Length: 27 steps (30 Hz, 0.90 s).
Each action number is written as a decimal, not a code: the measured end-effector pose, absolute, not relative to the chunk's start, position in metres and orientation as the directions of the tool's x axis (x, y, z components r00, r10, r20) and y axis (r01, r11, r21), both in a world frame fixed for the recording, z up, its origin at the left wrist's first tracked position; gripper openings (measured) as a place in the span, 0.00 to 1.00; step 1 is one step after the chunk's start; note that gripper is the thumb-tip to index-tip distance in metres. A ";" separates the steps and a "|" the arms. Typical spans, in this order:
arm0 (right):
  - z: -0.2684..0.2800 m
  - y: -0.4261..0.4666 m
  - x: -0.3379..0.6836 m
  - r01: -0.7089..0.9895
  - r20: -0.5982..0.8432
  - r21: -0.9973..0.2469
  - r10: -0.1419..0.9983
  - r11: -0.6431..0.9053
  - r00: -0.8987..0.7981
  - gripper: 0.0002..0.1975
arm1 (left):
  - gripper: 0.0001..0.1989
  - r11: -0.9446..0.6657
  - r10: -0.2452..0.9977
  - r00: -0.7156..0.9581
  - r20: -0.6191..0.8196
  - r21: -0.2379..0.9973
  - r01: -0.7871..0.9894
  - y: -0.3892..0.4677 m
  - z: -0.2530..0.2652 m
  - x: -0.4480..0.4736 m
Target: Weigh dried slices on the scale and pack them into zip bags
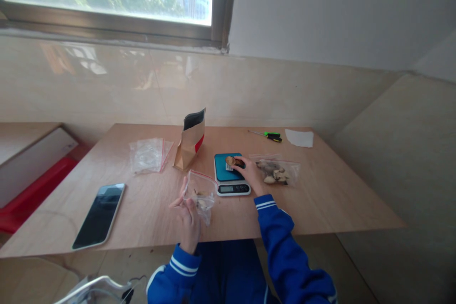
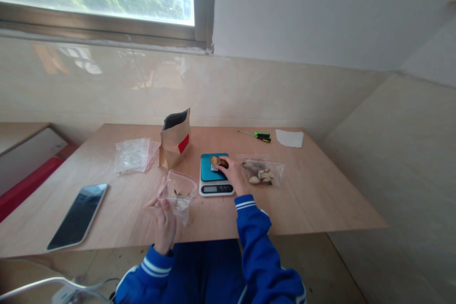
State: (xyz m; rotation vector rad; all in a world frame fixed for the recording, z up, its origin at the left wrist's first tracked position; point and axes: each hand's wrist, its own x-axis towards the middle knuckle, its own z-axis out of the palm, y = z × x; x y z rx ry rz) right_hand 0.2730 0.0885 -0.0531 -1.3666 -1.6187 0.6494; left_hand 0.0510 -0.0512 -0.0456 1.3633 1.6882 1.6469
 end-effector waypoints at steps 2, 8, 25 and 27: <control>-0.053 0.088 0.272 0.416 0.272 -0.882 0.960 0.222 0.066 0.20 | 0.25 -0.182 0.835 -0.443 0.327 0.923 0.338 -0.051 -0.044 0.051; -0.043 0.083 0.260 0.177 0.216 -0.967 0.961 0.185 0.172 0.26 | 0.27 -0.174 0.837 -0.465 0.289 0.946 0.275 -0.046 -0.041 0.055; 0.049 0.030 0.198 0.138 0.165 -0.960 0.889 0.245 -0.427 0.18 | 0.27 -0.267 0.822 -0.441 0.361 0.927 0.262 -0.034 -0.033 0.067; 0.038 0.041 0.204 0.192 0.234 -0.934 0.922 0.301 -0.307 0.15 | 0.27 -0.252 0.805 -0.469 0.362 0.926 0.282 -0.036 -0.032 0.068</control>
